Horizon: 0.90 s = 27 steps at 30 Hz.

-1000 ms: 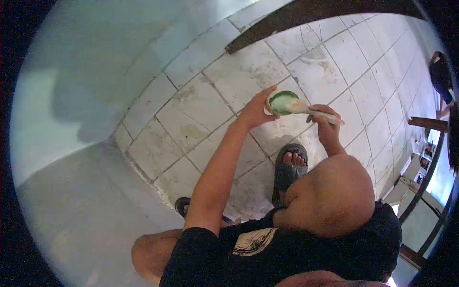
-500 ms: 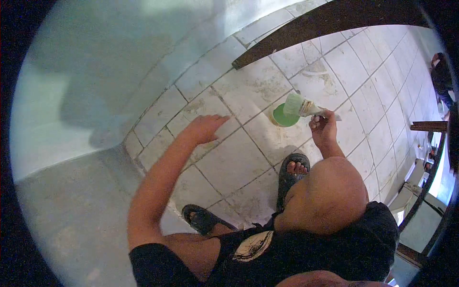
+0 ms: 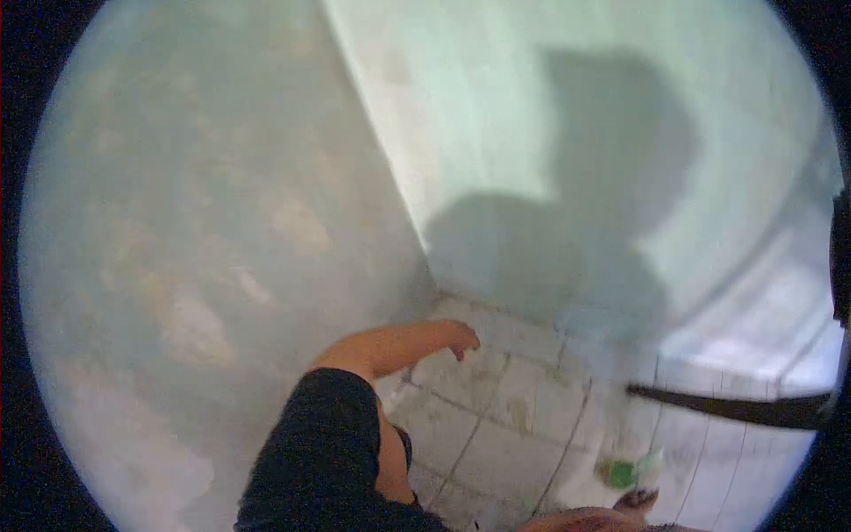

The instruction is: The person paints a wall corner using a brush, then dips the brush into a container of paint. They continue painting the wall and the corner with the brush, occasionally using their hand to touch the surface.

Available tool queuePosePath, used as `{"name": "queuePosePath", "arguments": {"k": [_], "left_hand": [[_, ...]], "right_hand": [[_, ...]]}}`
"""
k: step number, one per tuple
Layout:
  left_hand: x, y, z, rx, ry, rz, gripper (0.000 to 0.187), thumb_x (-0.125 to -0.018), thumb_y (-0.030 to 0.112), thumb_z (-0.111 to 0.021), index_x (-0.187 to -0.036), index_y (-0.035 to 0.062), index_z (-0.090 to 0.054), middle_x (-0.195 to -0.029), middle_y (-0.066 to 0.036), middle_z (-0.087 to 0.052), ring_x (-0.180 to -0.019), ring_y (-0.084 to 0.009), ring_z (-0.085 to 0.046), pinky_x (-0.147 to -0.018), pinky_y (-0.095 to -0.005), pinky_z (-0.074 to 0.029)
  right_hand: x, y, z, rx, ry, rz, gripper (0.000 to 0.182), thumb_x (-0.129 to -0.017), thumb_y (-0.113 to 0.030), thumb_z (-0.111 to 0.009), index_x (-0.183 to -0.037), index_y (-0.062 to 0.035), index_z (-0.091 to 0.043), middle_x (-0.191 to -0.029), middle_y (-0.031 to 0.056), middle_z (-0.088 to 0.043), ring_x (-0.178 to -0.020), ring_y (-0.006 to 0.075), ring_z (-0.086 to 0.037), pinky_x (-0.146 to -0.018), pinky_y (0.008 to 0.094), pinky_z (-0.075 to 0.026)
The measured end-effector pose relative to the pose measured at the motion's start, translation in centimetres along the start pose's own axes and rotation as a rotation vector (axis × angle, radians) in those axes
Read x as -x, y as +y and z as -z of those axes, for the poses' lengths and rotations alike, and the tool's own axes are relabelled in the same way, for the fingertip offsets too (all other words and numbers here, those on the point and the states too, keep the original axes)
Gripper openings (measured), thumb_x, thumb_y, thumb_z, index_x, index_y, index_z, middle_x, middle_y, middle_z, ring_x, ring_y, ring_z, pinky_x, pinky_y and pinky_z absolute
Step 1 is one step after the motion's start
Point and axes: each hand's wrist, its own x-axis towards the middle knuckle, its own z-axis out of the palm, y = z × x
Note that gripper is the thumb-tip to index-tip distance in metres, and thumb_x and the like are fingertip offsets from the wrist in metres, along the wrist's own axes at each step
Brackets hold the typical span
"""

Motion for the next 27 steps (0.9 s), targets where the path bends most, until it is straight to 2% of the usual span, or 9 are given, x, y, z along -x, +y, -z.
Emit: {"name": "queuePosePath", "arguments": {"k": [3,5,6,8,13,17,20,23,27], "left_hand": [[0.8,-4.3,-3.0,-0.013,0.093,0.197,0.060,-0.068,0.033,-0.072,-0.120,0.0120,-0.051,-0.117,-0.012,-0.054,-0.110,-0.0311,-0.049,-0.089,-0.0445,-0.041],[-0.9,-10.0,-7.1,-0.144,0.236,0.184,0.064,-0.070,0.036,-0.069,-0.123,0.0089,-0.046,-0.123,-0.013,-0.050,-0.114,-0.0322,-0.047,-0.093,-0.0463,-0.039],[0.6,-9.5,-5.6,-0.165,0.249,0.180,0.064,-0.070,0.036,-0.069,-0.123,0.0089,-0.046,-0.123,-0.013,-0.050,-0.114,-0.0322,-0.047,-0.093,-0.0463,-0.039],[4.6,-7.1,-2.9,0.104,0.159,0.363,0.054,-0.074,0.034,-0.066,-0.120,0.0095,-0.051,-0.118,-0.013,-0.053,-0.109,-0.0307,-0.050,-0.088,-0.0444,-0.042],[6.1,-9.6,-2.3,0.106,0.107,0.362,0.055,-0.076,0.036,-0.062,-0.122,0.0092,-0.049,-0.122,-0.011,-0.050,-0.112,-0.0298,-0.048,-0.090,-0.0436,-0.041],[12.2,-5.7,0.2,0.228,0.158,0.474,0.054,-0.076,0.036,-0.060,-0.122,0.0098,-0.048,-0.122,-0.009,-0.050,-0.111,-0.0294,-0.048,-0.090,-0.0434,-0.041],[7.9,-11.7,-4.0,0.405,0.118,0.391,0.046,-0.072,0.026,-0.064,-0.114,0.0075,-0.054,-0.107,-0.015,-0.058,-0.100,-0.0301,-0.055,-0.085,-0.0439,-0.043],[8.1,-12.1,-2.9,0.464,0.077,0.335,0.054,-0.075,0.035,-0.061,-0.122,0.0107,-0.050,-0.119,-0.011,-0.052,-0.112,-0.0291,-0.048,-0.090,-0.0443,-0.040],[5.4,-14.0,-4.2,0.125,0.219,0.305,0.055,-0.074,0.034,-0.063,-0.120,0.0065,-0.050,-0.112,-0.012,-0.056,-0.102,-0.0281,-0.054,-0.082,-0.0427,-0.045]], "right_hand": [[-2.2,4.2,-5.3,0.087,-0.008,-0.059,0.027,-0.088,-0.038,-0.045,-0.090,-0.0117,-0.043,-0.080,0.0022,-0.037,-0.067,0.0164,-0.036,-0.055,0.0286,-0.033],[13.5,4.7,-8.6,0.132,0.057,-0.053,0.026,-0.090,-0.033,-0.044,-0.071,-0.0147,-0.042,-0.049,-0.0042,-0.034,-0.039,0.0079,-0.029,-0.032,0.0206,-0.028],[13.9,5.5,-10.0,0.112,0.047,-0.041,0.026,-0.090,-0.033,-0.044,-0.071,-0.0147,-0.042,-0.049,-0.0042,-0.034,-0.039,0.0079,-0.029,-0.032,0.0206,-0.028],[14.8,7.0,-12.4,0.129,0.006,-0.090,0.026,-0.088,-0.038,-0.046,-0.083,-0.0128,-0.043,-0.069,-0.0002,-0.039,-0.057,0.0136,-0.035,-0.048,0.0258,-0.032],[14.2,8.5,-20.1,0.235,-0.099,-0.229,0.053,-0.084,-0.051,-0.050,-0.115,-0.0079,-0.047,-0.117,0.0098,-0.051,-0.103,0.0279,-0.051,-0.089,0.0390,-0.043],[13.6,9.5,-23.5,0.377,-0.449,-0.322,0.058,-0.084,-0.053,-0.049,-0.120,-0.0080,-0.042,-0.123,0.0105,-0.046,-0.108,0.0286,-0.048,-0.092,0.0388,-0.039],[15.9,10.7,-27.3,0.528,-0.602,-0.352,0.055,-0.087,-0.051,-0.044,-0.121,-0.0075,-0.041,-0.124,0.0098,-0.047,-0.113,0.0273,-0.046,-0.094,0.0388,-0.037],[19.0,12.2,-30.9,0.543,-0.696,-0.311,0.055,-0.089,-0.048,-0.041,-0.123,-0.0049,-0.040,-0.123,0.0107,-0.047,-0.115,0.0278,-0.044,-0.097,0.0388,-0.034],[20.5,12.8,-34.1,0.554,-0.707,-0.344,0.046,-0.094,-0.040,-0.034,-0.115,-0.0002,-0.045,-0.113,0.0141,-0.054,-0.105,0.0291,-0.051,-0.095,0.0417,-0.038]]}}
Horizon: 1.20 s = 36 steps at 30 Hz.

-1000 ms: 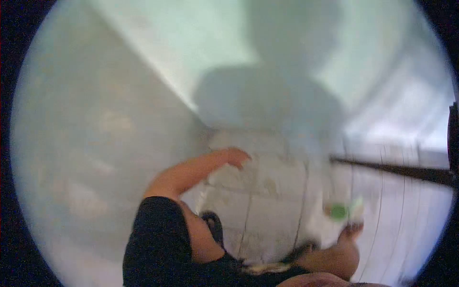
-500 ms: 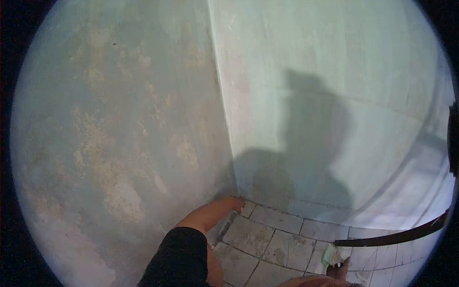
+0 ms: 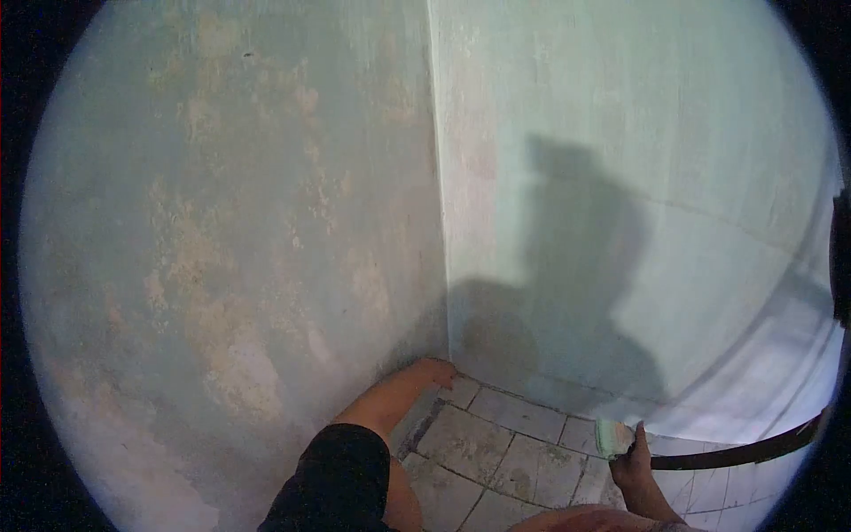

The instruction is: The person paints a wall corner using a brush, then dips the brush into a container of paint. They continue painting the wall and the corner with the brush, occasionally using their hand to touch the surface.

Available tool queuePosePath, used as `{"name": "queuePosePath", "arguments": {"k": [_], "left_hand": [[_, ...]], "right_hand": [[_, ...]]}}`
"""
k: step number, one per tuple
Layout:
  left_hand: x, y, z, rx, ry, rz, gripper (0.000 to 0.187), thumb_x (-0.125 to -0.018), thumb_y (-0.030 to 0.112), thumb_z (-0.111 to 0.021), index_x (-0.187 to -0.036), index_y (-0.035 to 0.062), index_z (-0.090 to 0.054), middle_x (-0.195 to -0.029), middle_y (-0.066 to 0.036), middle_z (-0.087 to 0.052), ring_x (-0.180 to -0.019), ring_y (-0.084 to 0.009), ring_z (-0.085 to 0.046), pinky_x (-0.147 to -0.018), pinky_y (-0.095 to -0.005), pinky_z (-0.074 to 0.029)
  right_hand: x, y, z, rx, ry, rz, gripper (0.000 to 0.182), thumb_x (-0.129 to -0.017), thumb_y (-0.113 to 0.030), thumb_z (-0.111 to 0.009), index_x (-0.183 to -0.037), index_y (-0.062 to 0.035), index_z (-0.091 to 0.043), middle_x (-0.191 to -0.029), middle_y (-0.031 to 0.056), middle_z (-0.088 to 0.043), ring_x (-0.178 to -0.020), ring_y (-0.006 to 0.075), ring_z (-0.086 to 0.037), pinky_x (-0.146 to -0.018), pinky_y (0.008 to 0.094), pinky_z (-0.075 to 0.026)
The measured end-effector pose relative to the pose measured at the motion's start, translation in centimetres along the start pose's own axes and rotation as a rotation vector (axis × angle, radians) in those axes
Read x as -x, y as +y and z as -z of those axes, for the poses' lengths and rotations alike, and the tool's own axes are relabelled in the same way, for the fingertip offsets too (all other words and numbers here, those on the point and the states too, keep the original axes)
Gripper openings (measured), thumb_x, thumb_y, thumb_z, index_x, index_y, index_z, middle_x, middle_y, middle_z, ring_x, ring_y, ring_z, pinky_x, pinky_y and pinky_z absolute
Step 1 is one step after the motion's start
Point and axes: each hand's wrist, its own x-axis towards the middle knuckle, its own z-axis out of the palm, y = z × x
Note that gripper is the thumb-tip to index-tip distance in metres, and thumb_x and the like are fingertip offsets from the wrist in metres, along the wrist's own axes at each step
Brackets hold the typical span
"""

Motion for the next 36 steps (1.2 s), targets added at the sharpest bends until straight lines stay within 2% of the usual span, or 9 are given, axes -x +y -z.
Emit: {"name": "queuePosePath", "arguments": {"k": [4,10,12,16,18,21,24,30,36], "left_hand": [[6.5,5.8,9.0,0.671,0.027,0.220,0.052,-0.078,0.032,-0.062,-0.118,0.0018,-0.050,-0.107,-0.016,-0.057,-0.095,-0.0279,-0.055,-0.080,-0.0375,-0.045],[14.8,9.6,13.3,0.681,0.143,-0.077,0.050,-0.082,0.036,-0.058,-0.119,0.0032,-0.050,-0.108,-0.014,-0.058,-0.094,-0.0260,-0.057,-0.083,-0.0339,-0.044],[22.3,12.9,14.9,0.889,0.292,-0.048,0.047,-0.084,0.033,-0.057,-0.119,0.0027,-0.051,-0.108,-0.014,-0.059,-0.096,-0.0274,-0.057,-0.083,-0.0342,-0.045],[37.8,17.6,22.3,1.185,0.203,0.193,0.045,-0.084,0.029,-0.058,-0.118,0.0002,-0.051,-0.107,-0.013,-0.060,-0.098,-0.0244,-0.057,-0.084,-0.0330,-0.045],[42.0,20.2,21.3,1.841,0.217,0.067,0.043,-0.084,0.026,-0.060,-0.117,-0.0005,-0.051,-0.105,-0.011,-0.061,-0.094,-0.0202,-0.058,-0.083,-0.0319,-0.045],[51.8,28.3,29.2,1.527,0.240,0.339,0.042,-0.083,0.023,-0.062,-0.117,0.0017,-0.052,-0.104,-0.010,-0.061,-0.091,-0.0170,-0.059,-0.081,-0.0311,-0.046],[57.0,26.8,31.1,1.535,0.428,0.232,0.040,-0.083,0.022,-0.061,-0.117,0.0023,-0.052,-0.103,-0.009,-0.062,-0.089,-0.0174,-0.059,-0.081,-0.0306,-0.046],[67.9,24.7,49.2,1.426,0.816,0.407,0.038,-0.082,0.017,-0.060,-0.117,0.0041,-0.051,-0.103,-0.009,-0.062,-0.088,-0.0165,-0.060,-0.079,-0.0296,-0.047],[75.3,24.0,61.4,1.198,1.199,0.288,0.033,-0.082,0.012,-0.059,-0.114,0.0060,-0.053,-0.103,-0.011,-0.061,-0.087,-0.0201,-0.061,-0.078,-0.0323,-0.047]], "right_hand": [[-1.0,-2.6,-4.4,-0.075,-0.042,-0.047,0.047,-0.091,-0.041,-0.041,-0.117,-0.0016,-0.044,-0.115,0.0128,-0.052,-0.106,0.0277,-0.050,-0.095,0.0388,-0.038],[3.6,-9.0,-20.0,-0.261,0.037,-0.032,0.043,-0.090,-0.036,-0.046,-0.117,-0.0026,-0.046,-0.113,0.0107,-0.054,-0.104,0.0232,-0.051,-0.093,0.0332,-0.037],[7.0,-10.3,-24.7,-0.360,0.109,-0.048,0.038,-0.091,-0.033,-0.046,-0.113,-0.0011,-0.048,-0.109,0.0106,-0.055,-0.098,0.0207,-0.054,-0.084,0.0315,-0.043],[10.9,-13.2,-36.4,-0.408,0.218,-0.029,0.035,-0.089,-0.032,-0.050,-0.106,-0.0012,-0.052,-0.097,0.0085,-0.059,-0.084,0.0160,-0.057,-0.064,0.0246,-0.048],[13.5,-16.4,-40.4,-0.425,0.166,-0.042,0.033,-0.089,-0.029,-0.052,-0.105,-0.0009,-0.053,-0.097,0.0085,-0.060,-0.080,0.0157,-0.058,-0.065,0.0247,-0.050],[19.7,-22.5,-44.9,-0.383,0.054,-0.062,0.031,-0.087,-0.022,-0.052,-0.109,0.0005,-0.051,-0.104,0.0099,-0.059,-0.087,0.0177,-0.058,-0.070,0.0258,-0.051],[20.6,-26.2,-52.2,-0.293,-0.123,-0.079,0.030,-0.085,-0.016,-0.052,-0.109,0.0021,-0.051,-0.105,0.0103,-0.058,-0.094,0.0194,-0.057,-0.078,0.0283,-0.049],[18.2,-33.8,-64.6,-0.105,-0.387,-0.028,0.027,-0.083,-0.012,-0.052,-0.105,0.0043,-0.051,-0.108,0.0123,-0.056,-0.100,0.0224,-0.053,-0.091,0.0316,-0.042],[16.2,-36.4,-74.9,-0.208,-0.319,-0.047,0.025,-0.084,-0.011,-0.052,-0.104,0.0036,-0.051,-0.105,0.0114,-0.056,-0.094,0.0216,-0.056,-0.080,0.0303,-0.050]]}}
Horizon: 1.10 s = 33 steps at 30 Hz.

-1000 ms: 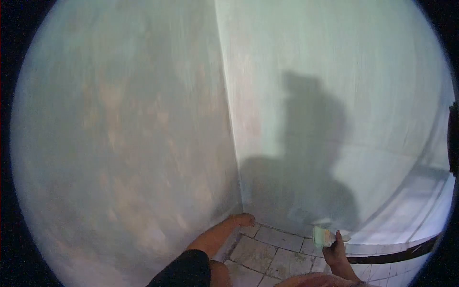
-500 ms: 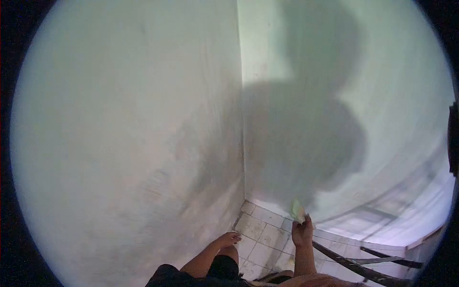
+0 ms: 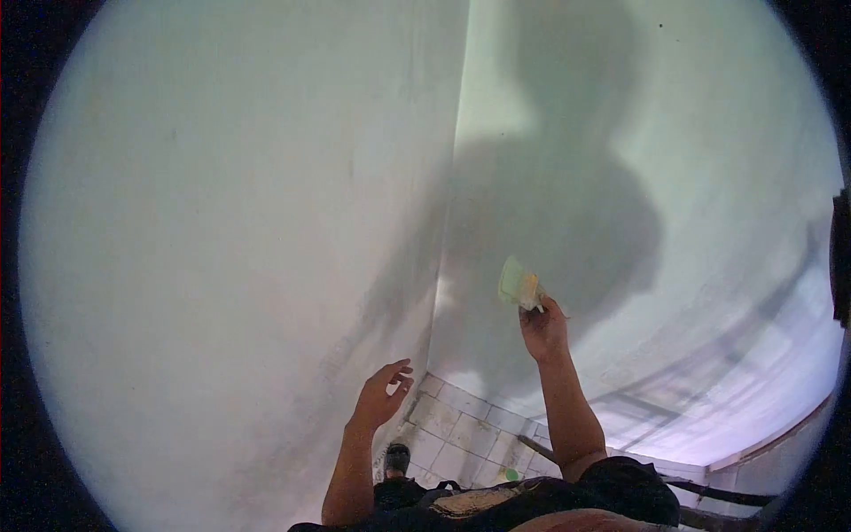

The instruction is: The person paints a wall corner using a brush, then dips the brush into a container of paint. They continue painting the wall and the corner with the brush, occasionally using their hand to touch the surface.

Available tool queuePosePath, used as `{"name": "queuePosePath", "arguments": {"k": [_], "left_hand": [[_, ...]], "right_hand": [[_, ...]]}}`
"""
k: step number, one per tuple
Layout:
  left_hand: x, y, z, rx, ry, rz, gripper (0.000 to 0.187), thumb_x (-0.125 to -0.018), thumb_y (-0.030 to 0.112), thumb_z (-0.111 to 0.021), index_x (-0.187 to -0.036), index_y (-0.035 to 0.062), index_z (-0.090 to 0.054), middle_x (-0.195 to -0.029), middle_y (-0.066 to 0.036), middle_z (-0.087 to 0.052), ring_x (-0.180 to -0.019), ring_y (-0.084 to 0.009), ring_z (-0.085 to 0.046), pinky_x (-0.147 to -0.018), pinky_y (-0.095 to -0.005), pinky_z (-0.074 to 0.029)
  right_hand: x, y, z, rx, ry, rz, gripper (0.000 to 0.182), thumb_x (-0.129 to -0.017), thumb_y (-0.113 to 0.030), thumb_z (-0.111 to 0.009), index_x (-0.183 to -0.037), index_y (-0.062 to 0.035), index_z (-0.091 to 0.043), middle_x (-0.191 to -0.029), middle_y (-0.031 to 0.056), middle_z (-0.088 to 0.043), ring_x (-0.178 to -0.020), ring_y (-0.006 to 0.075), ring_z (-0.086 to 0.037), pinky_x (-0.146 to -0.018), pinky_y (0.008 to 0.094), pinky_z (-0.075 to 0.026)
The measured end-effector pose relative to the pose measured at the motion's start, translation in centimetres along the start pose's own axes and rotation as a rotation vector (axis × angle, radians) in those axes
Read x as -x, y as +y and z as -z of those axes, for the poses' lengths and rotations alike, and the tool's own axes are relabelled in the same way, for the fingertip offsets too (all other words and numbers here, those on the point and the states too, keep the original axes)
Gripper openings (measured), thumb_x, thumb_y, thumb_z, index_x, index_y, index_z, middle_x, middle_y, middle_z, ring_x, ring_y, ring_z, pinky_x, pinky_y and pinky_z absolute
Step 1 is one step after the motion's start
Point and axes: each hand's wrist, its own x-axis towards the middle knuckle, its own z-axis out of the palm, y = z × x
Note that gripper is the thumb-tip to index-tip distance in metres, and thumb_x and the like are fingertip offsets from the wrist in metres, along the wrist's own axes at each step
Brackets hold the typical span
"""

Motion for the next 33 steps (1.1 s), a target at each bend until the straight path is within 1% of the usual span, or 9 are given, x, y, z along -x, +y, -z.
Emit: {"name": "queuePosePath", "arguments": {"k": [13,15,17,19,21,22,24,31,33], "left_hand": [[1.4,8.1,4.5,-0.359,0.284,-0.274,0.038,-0.073,-0.002,-0.061,-0.110,0.0061,-0.055,-0.091,-0.011,-0.063,-0.079,-0.0201,-0.062,-0.072,-0.0309,-0.049],[1.9,8.2,4.4,-0.354,0.321,-0.278,0.039,-0.073,-0.003,-0.061,-0.110,0.0060,-0.055,-0.090,-0.011,-0.064,-0.078,-0.0207,-0.062,-0.071,-0.0313,-0.049],[2.0,8.4,4.7,-0.395,0.306,-0.284,0.037,-0.073,-0.001,-0.061,-0.109,0.0060,-0.056,-0.091,-0.011,-0.063,-0.079,-0.0220,-0.062,-0.072,-0.0321,-0.048],[1.8,9.1,4.9,-0.465,0.304,-0.329,0.037,-0.073,0.000,-0.062,-0.109,0.0061,-0.056,-0.091,-0.011,-0.063,-0.080,-0.0226,-0.061,-0.072,-0.0329,-0.048],[0.7,10.0,5.3,-0.546,0.289,-0.381,0.037,-0.073,0.004,-0.064,-0.108,0.0072,-0.057,-0.094,-0.009,-0.062,-0.083,-0.0238,-0.059,-0.074,-0.0343,-0.047],[0.1,10.6,5.6,-0.533,0.301,-0.388,0.037,-0.073,0.004,-0.064,-0.108,0.0072,-0.057,-0.094,-0.009,-0.062,-0.083,-0.0238,-0.059,-0.074,-0.0343,-0.047],[-0.9,11.7,6.1,-0.649,0.317,-0.520,0.038,-0.072,0.007,-0.066,-0.109,0.0081,-0.057,-0.095,-0.008,-0.060,-0.085,-0.0242,-0.058,-0.075,-0.0348,-0.047],[-3.1,11.7,9.1,-0.662,0.384,-0.613,0.034,-0.072,0.007,-0.066,-0.105,0.0079,-0.059,-0.094,-0.008,-0.059,-0.085,-0.0248,-0.057,-0.076,-0.0353,-0.046],[-3.6,10.5,10.0,-0.627,0.398,-0.605,0.033,-0.071,0.007,-0.066,-0.103,0.0077,-0.059,-0.094,-0.008,-0.059,-0.085,-0.0247,-0.057,-0.075,-0.0356,-0.047]], "right_hand": [[-0.9,0.5,-3.2,-0.134,-0.054,-0.079,0.017,-0.084,-0.009,-0.054,-0.098,0.0008,-0.055,-0.095,0.0116,-0.058,-0.086,0.0235,-0.057,-0.073,0.0329,-0.049],[-2.4,-1.3,-6.1,0.091,-0.080,-0.031,0.023,-0.084,-0.009,-0.055,-0.103,0.0033,-0.052,-0.098,0.0110,-0.057,-0.088,0.0211,-0.057,-0.080,0.0301,-0.048],[-9.4,-1.4,-4.9,0.738,-0.414,0.574,0.025,-0.082,-0.007,-0.057,-0.105,0.0029,-0.053,-0.103,0.0110,-0.057,-0.089,0.0191,-0.056,-0.080,0.0293,-0.047],[-6.4,-3.4,-14.5,0.657,-0.297,0.534,0.028,-0.083,-0.008,-0.057,-0.109,0.0015,-0.053,-0.102,0.0109,-0.057,-0.090,0.0159,-0.055,-0.080,0.0291,-0.046],[-10.7,-4.0,-18.1,1.149,-0.462,1.225,0.035,-0.080,-0.006,-0.060,-0.114,-0.0022,-0.053,-0.100,0.0098,-0.057,-0.091,0.0185,-0.054,-0.083,0.0304,-0.045],[-11.6,-4.4,-20.1,1.158,-0.475,1.237,0.035,-0.080,-0.006,-0.060,-0.114,-0.0022,-0.053,-0.100,0.0098,-0.057,-0.091,0.0185,-0.054,-0.083,0.0304,-0.045],[-12.7,-4.8,-23.5,1.687,-0.550,1.746,0.045,-0.073,-0.002,-0.063,-0.117,-0.0049,-0.053,-0.102,0.0086,-0.054,-0.095,0.0227,-0.052,-0.085,0.0325,-0.046],[-16.6,-2.7,-29.9,2.078,-0.431,2.020,0.041,-0.072,-0.008,-0.059,-0.113,-0.0056,-0.055,-0.107,0.0060,-0.051,-0.102,0.0225,-0.048,-0.088,0.0357,-0.046],[-17.7,-2.5,-30.3,2.156,-0.413,2.094,0.037,-0.073,-0.011,-0.055,-0.108,-0.0002,-0.055,-0.103,0.0087,-0.051,-0.098,0.0247,-0.051,-0.088,0.0355,-0.045]]}}
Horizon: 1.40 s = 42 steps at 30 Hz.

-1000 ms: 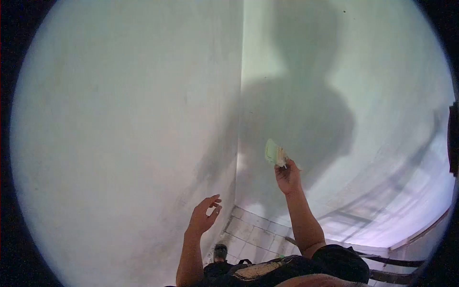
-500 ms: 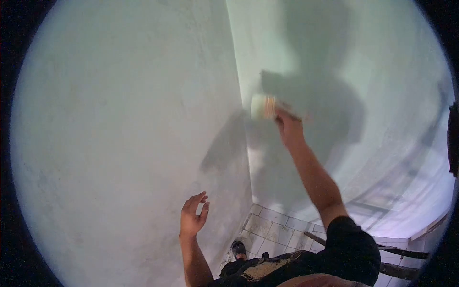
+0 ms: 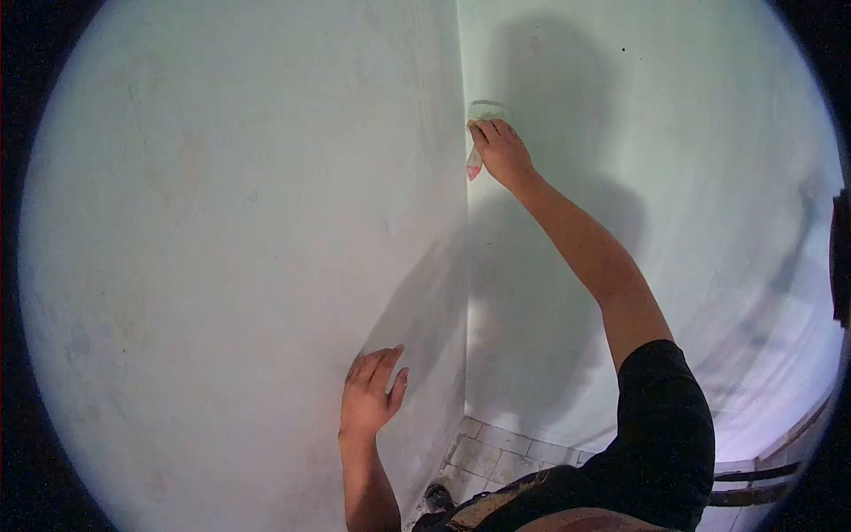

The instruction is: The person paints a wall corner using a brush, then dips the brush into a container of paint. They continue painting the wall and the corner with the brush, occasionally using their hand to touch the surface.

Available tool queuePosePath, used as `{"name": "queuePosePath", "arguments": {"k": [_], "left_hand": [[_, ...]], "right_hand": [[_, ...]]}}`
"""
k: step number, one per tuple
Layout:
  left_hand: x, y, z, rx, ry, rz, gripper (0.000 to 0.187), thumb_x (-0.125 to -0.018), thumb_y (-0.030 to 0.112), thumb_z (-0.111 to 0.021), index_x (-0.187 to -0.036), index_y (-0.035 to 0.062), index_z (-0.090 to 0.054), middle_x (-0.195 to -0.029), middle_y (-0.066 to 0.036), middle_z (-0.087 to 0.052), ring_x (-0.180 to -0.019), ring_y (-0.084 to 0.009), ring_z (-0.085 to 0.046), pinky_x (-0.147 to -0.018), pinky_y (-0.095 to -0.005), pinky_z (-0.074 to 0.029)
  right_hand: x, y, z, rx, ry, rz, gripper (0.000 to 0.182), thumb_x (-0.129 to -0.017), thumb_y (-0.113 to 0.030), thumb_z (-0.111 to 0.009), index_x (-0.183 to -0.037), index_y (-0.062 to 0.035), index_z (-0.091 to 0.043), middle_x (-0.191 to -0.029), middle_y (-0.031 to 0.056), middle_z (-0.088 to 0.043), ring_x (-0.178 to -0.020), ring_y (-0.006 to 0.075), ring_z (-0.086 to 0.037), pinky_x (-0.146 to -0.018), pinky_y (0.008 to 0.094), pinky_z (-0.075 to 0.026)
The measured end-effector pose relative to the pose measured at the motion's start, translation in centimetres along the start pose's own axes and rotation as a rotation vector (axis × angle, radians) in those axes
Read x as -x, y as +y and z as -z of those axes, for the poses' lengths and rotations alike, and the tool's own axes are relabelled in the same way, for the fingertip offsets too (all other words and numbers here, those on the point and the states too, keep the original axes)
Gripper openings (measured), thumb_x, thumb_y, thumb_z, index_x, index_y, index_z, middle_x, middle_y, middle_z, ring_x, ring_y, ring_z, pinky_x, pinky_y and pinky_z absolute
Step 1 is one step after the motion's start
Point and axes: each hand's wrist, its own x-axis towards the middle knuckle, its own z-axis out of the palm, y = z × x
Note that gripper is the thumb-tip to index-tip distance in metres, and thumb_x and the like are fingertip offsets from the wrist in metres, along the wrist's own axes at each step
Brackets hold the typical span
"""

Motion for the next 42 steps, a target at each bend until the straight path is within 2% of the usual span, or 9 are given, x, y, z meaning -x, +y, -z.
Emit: {"name": "queuePosePath", "arguments": {"k": [10,12,19,21,24,30,32,37,42], "left_hand": [[0.6,-1.4,-0.3,0.009,-0.018,0.006,0.033,-0.069,0.005,-0.066,-0.101,0.0072,-0.060,-0.092,-0.008,-0.059,-0.081,-0.0247,-0.058,-0.071,-0.0342,-0.048],[1.6,-2.7,-0.4,0.009,0.006,0.012,0.032,-0.069,0.005,-0.066,-0.101,0.0073,-0.060,-0.092,-0.008,-0.059,-0.080,-0.0245,-0.058,-0.070,-0.0338,-0.048],[2.1,-3.5,0.3,0.068,0.030,0.053,0.034,-0.067,0.003,-0.068,-0.101,0.0069,-0.061,-0.092,-0.007,-0.058,-0.079,-0.0240,-0.058,-0.069,-0.0325,-0.048],[2.1,-3.6,0.5,0.090,0.019,0.030,0.036,-0.066,0.002,-0.068,-0.101,0.0067,-0.060,-0.092,-0.007,-0.058,-0.079,-0.0232,-0.057,-0.067,-0.0327,-0.047],[1.9,-3.8,0.4,0.090,0.009,0.004,0.037,-0.065,0.002,-0.069,-0.101,0.0069,-0.060,-0.092,-0.007,-0.058,-0.077,-0.0228,-0.057,-0.065,-0.0332,-0.047],[2.4,-3.9,0.7,0.114,0.046,-0.036,0.042,-0.064,0.002,-0.070,-0.103,0.0079,-0.058,-0.091,-0.006,-0.058,-0.074,-0.0227,-0.058,-0.064,-0.0332,-0.047],[2.3,-2.9,0.6,0.121,0.042,-0.046,0.042,-0.064,0.002,-0.070,-0.103,0.0079,-0.058,-0.091,-0.006,-0.058,-0.074,-0.0225,-0.058,-0.063,-0.0332,-0.047],[1.8,-2.0,1.1,0.133,0.043,-0.076,0.040,-0.062,0.002,-0.071,-0.100,0.0078,-0.059,-0.092,-0.005,-0.058,-0.074,-0.0218,-0.059,-0.063,-0.0331,-0.047],[0.7,-2.3,0.1,0.135,0.014,-0.073,0.041,-0.060,0.001,-0.071,-0.098,0.0084,-0.059,-0.093,-0.004,-0.059,-0.074,-0.0205,-0.059,-0.063,-0.0326,-0.046]], "right_hand": [[-1.1,2.2,-4.2,0.103,0.041,0.171,0.032,-0.073,-0.014,-0.055,-0.102,-0.0008,-0.056,-0.097,0.0088,-0.053,-0.096,0.0256,-0.052,-0.084,0.0346,-0.047],[-0.2,0.8,-5.6,0.031,-0.207,0.051,0.034,-0.076,-0.011,-0.053,-0.108,-0.0005,-0.055,-0.103,0.0076,-0.051,-0.097,0.0242,-0.049,-0.089,0.0358,-0.044],[8.2,-5.1,-7.0,-0.117,-0.401,0.249,0.032,-0.078,-0.008,-0.051,-0.109,0.0003,-0.056,-0.111,0.0079,-0.053,-0.097,0.0276,-0.051,-0.086,0.0386,-0.045],[7.0,-5.6,-6.0,-0.434,-0.604,0.030,0.032,-0.083,-0.025,-0.052,-0.099,0.0019,-0.059,-0.102,0.0147,-0.058,-0.090,0.0324,-0.055,-0.079,0.0430,-0.047],[1.1,-2.8,-5.8,-0.399,-0.828,-0.227,0.026,-0.079,-0.013,-0.055,-0.099,0.0028,-0.058,-0.099,0.0185,-0.059,-0.089,0.0338,-0.056,-0.080,0.0428,-0.045],[-11.3,4.1,-3.1,-0.165,-0.473,-0.234,0.027,-0.084,-0.019,-0.049,-0.097,0.0031,-0.057,-0.094,0.0202,-0.059,-0.090,0.0330,-0.057,-0.079,0.0442,-0.045],[-11.8,5.4,-2.2,-0.076,-0.212,0.022,0.025,-0.084,-0.016,-0.048,-0.101,0.0012,-0.057,-0.101,0.0167,-0.058,-0.094,0.0313,-0.055,-0.083,0.0426,-0.045],[-4.7,2.5,-4.8,0.101,-0.367,0.051,0.026,-0.082,-0.011,-0.047,-0.104,-0.0015,-0.058,-0.108,0.0145,-0.056,-0.098,0.0326,-0.053,-0.087,0.0399,-0.044],[5.5,-3.6,-6.2,-0.295,-0.684,-0.042,0.026,-0.082,-0.014,-0.049,-0.103,0.0012,-0.057,-0.103,0.0177,-0.058,-0.100,0.0331,-0.053,-0.086,0.0419,-0.044]]}}
